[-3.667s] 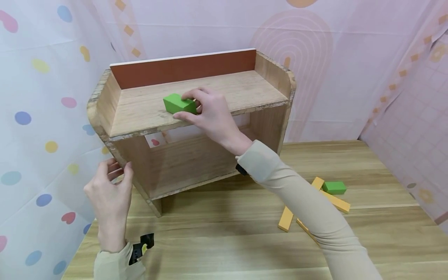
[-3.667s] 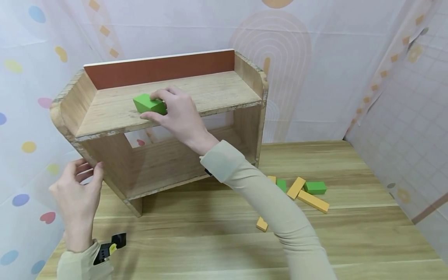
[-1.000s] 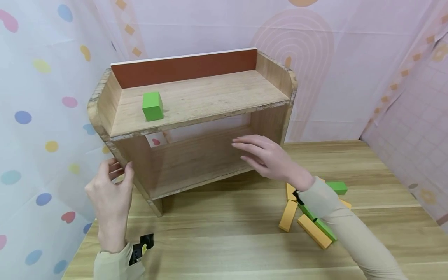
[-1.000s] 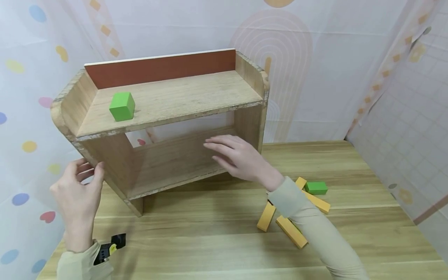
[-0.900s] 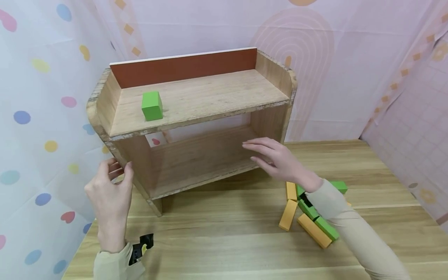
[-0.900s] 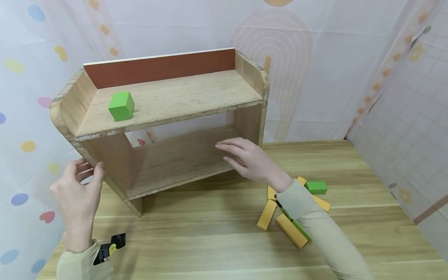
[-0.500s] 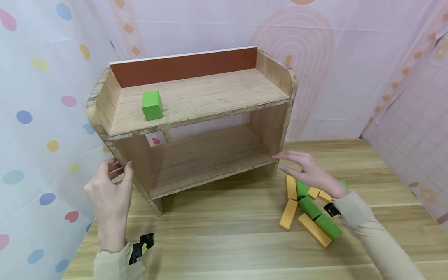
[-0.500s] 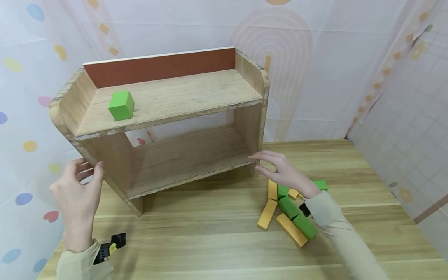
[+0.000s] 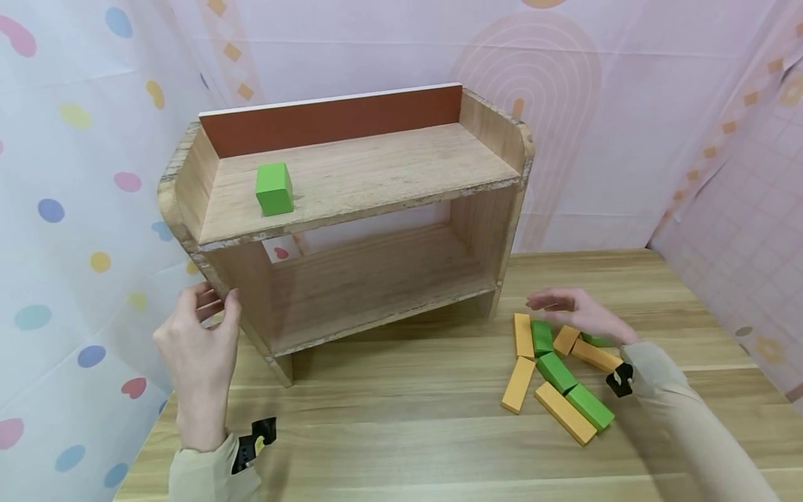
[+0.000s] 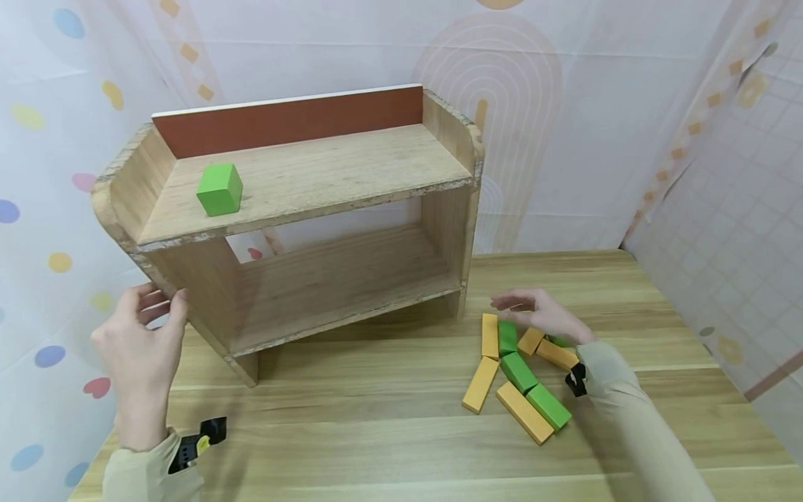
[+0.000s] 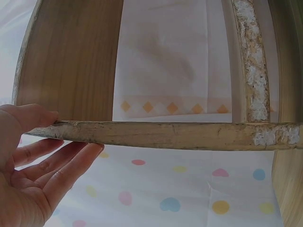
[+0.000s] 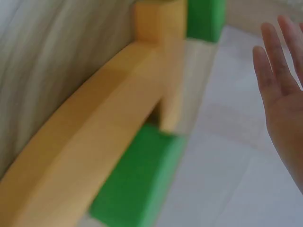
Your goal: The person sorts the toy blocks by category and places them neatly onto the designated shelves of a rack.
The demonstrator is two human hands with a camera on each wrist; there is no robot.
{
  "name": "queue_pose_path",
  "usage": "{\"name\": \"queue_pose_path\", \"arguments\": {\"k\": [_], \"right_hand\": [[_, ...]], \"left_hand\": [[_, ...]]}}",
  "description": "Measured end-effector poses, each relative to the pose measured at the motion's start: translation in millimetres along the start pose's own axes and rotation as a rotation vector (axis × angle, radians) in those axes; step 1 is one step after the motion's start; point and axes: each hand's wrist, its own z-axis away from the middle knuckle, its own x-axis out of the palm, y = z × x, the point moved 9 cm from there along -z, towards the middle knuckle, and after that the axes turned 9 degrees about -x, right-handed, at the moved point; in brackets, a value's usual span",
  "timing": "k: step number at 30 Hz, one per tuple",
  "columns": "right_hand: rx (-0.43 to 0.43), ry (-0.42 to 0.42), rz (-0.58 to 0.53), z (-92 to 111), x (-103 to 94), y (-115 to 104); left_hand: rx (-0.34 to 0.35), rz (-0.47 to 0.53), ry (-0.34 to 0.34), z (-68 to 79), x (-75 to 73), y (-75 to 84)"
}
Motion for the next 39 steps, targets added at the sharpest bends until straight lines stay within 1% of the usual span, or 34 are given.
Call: {"name": "queue_pose_path", "arguments": {"k": [2, 5, 9, 12, 15, 18, 20, 23, 28, 31, 39], "right_hand": [[0.007, -0.030, -0.025, 1, 0.0, 9], [0.048, -0.093, -0.085, 4, 2.7, 23], [0.080, -0.188, -0.116, 7, 8.5, 35], [0.056, -0.248, -0.122, 8, 12.7, 37], [0.012, -0.300, -0.136, 6, 17.0, 34], [0.007, -0.335, -0.133, 5, 19.8, 33], [0.030, -0.335, -0.115, 5, 19.7, 34], [0.047, -0.306, -0.068, 4, 17.0, 34], [0.016, -0.242, 0.006, 4, 11.9, 34], [0.006, -0.230, -0.001, 5, 10.9, 35], [0.027, -0.271, -0.061, 8, 11.7, 37]], "left_hand": [[0.001, 0.002, 0.000, 0.0, 0.1, 0.1], [0.003, 0.004, -0.001, -0.2, 0.2, 0.1], [0.006, 0.007, -0.002, -0.3, 0.4, 0.1], [0.008, 0.009, -0.002, -0.2, 0.5, 0.4], [0.007, 0.011, -0.002, 0.1, 0.4, 0.5], [0.002, 0.010, -0.003, 0.0, 0.4, -0.1], [0.001, 0.008, -0.003, 0.0, 0.4, -0.5], [0.008, 0.007, -0.001, -0.1, 0.4, -0.6], [0.016, 0.011, 0.005, 0.0, 0.2, -0.2], [0.018, 0.014, 0.008, -0.1, 0.0, -0.1], [0.022, 0.019, 0.004, -0.3, -0.1, 0.6]]}}
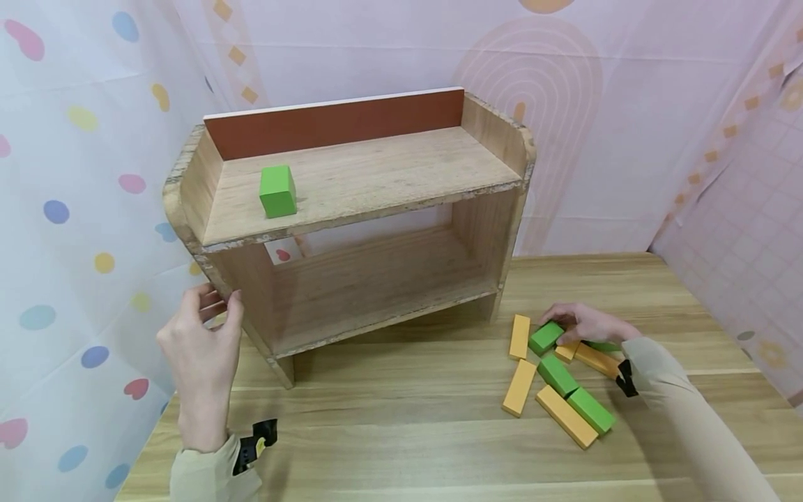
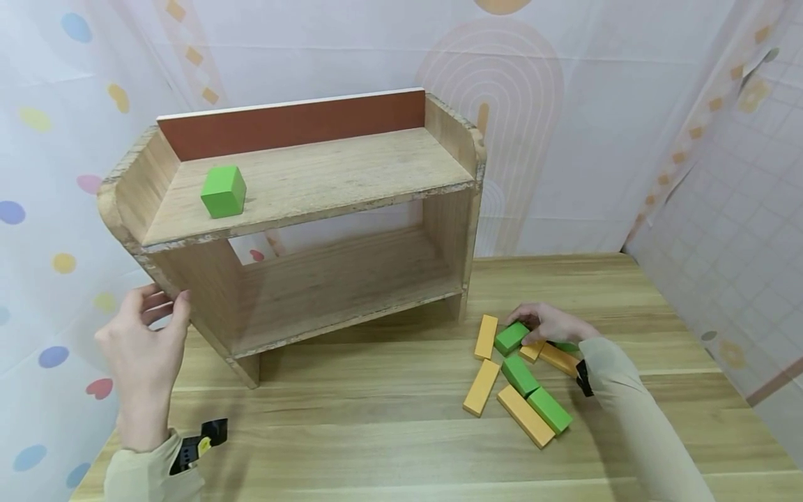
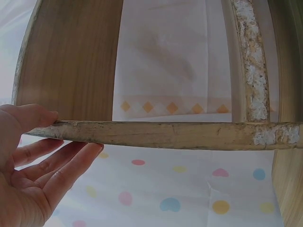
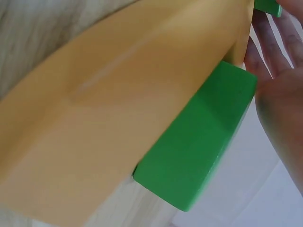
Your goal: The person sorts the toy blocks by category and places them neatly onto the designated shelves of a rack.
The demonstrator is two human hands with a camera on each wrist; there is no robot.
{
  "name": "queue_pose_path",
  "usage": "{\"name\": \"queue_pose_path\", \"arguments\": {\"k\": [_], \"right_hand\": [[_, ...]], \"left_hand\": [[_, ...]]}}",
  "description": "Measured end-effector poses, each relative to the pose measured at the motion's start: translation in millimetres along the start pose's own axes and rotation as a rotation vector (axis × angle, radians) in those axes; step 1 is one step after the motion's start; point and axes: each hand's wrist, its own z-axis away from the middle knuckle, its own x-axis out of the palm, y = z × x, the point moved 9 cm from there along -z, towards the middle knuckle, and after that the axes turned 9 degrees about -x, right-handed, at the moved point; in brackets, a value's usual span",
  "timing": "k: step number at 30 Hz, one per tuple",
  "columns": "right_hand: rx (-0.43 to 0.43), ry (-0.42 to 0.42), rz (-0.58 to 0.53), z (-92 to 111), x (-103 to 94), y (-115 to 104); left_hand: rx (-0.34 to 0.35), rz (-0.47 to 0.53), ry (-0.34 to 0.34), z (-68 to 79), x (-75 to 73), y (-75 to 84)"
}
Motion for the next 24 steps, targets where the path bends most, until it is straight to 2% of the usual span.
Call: {"name": "queue_pose_path", "arguments": {"k": [7, 17, 24], "right_hand": [[0.024, 0.023, 0.013, 1, -2.5, 2], [0.028, 0.093, 0.131, 6, -10.0, 0], [0.038, 0.145, 0.120, 10, -18.2, -4]], "left_hand": [[-0.002, -0.006, 0.000, -0.1, -0.1, -0.1], [-0.003, -0.008, -0.004, 0.5, -0.3, 0.1], [-0.005, -0.006, -0.001, -0.3, 0.1, -0.6]]}}
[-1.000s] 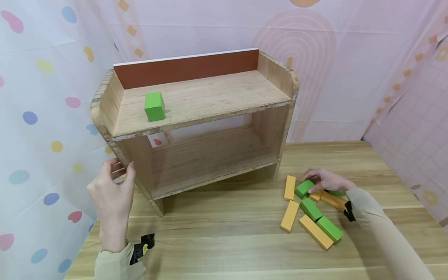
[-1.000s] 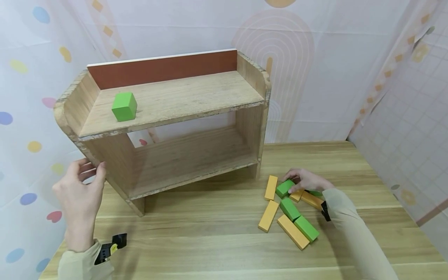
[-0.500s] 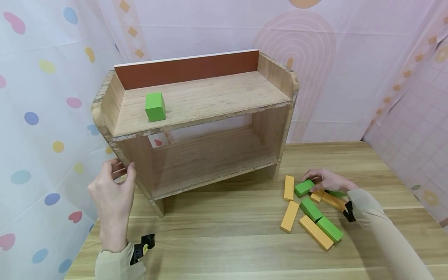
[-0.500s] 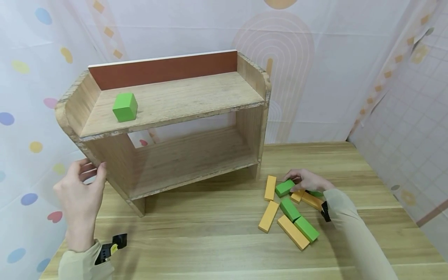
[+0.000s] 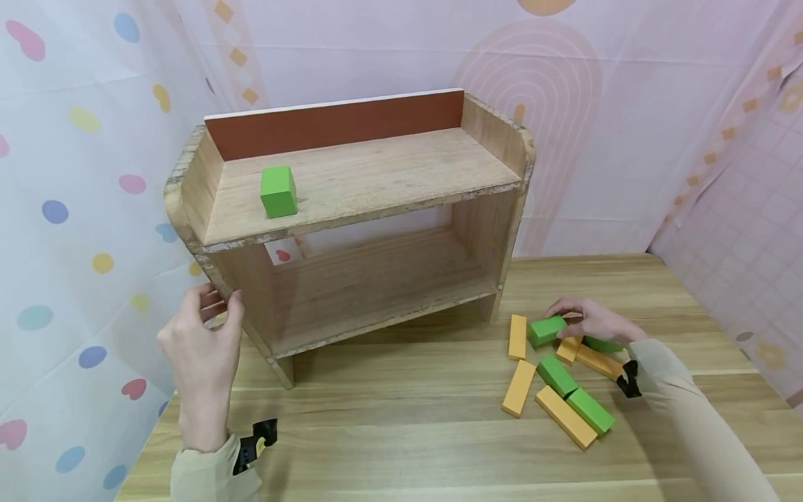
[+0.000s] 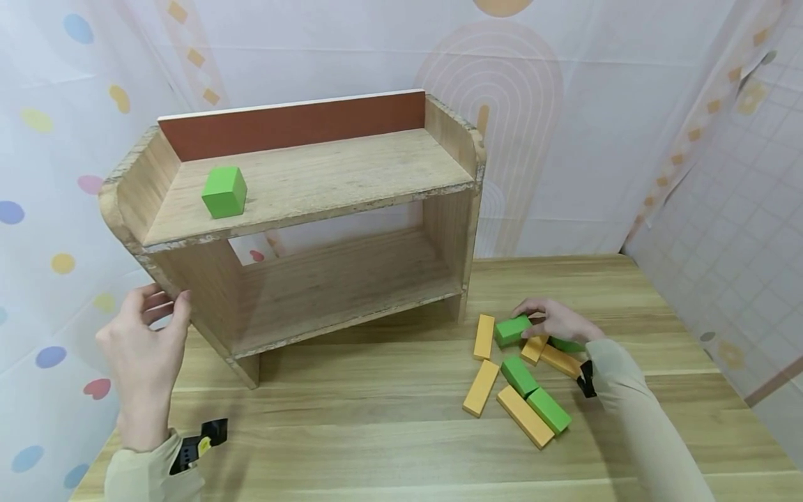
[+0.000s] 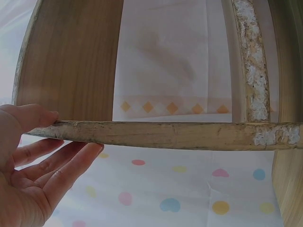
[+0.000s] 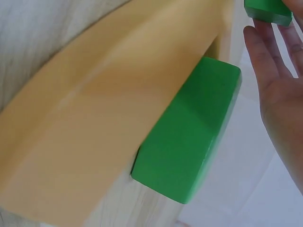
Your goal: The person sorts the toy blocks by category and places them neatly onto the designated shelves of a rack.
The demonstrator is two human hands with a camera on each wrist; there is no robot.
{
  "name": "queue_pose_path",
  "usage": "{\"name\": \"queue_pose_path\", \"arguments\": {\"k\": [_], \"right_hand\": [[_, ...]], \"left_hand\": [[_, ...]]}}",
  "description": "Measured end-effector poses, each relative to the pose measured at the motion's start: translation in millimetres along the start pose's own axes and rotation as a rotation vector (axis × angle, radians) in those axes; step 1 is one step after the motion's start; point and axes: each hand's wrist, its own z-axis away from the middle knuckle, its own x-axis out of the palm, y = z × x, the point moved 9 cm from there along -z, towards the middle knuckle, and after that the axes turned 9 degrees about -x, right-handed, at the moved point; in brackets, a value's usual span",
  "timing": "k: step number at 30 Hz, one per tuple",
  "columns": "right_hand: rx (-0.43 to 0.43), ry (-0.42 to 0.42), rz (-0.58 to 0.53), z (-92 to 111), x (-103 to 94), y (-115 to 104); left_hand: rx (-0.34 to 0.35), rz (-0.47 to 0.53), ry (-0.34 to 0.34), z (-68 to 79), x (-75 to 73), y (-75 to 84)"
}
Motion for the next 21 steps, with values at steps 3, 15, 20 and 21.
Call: {"name": "queue_pose_path", "arguments": {"k": [3, 15, 20, 21], "right_hand": [[0.005, 0.022, 0.003, 2, -2.6, -2], [-0.075, 0.109, -0.060, -3, -8.1, -18], [-0.113, 0.114, -0.042, -6, -10.1, -30], [-0.125, 0.116, -0.033, -7, -10.6, -33]], "left_hand": [[0.001, 0.002, 0.001, 0.3, -0.5, 0.3], [0.002, 0.008, 0.000, 0.6, -0.8, 1.4], [0.003, 0.007, 0.001, 0.5, -1.2, 2.2], [0.002, 0.005, 0.001, 0.4, -1.1, 1.9]]}}
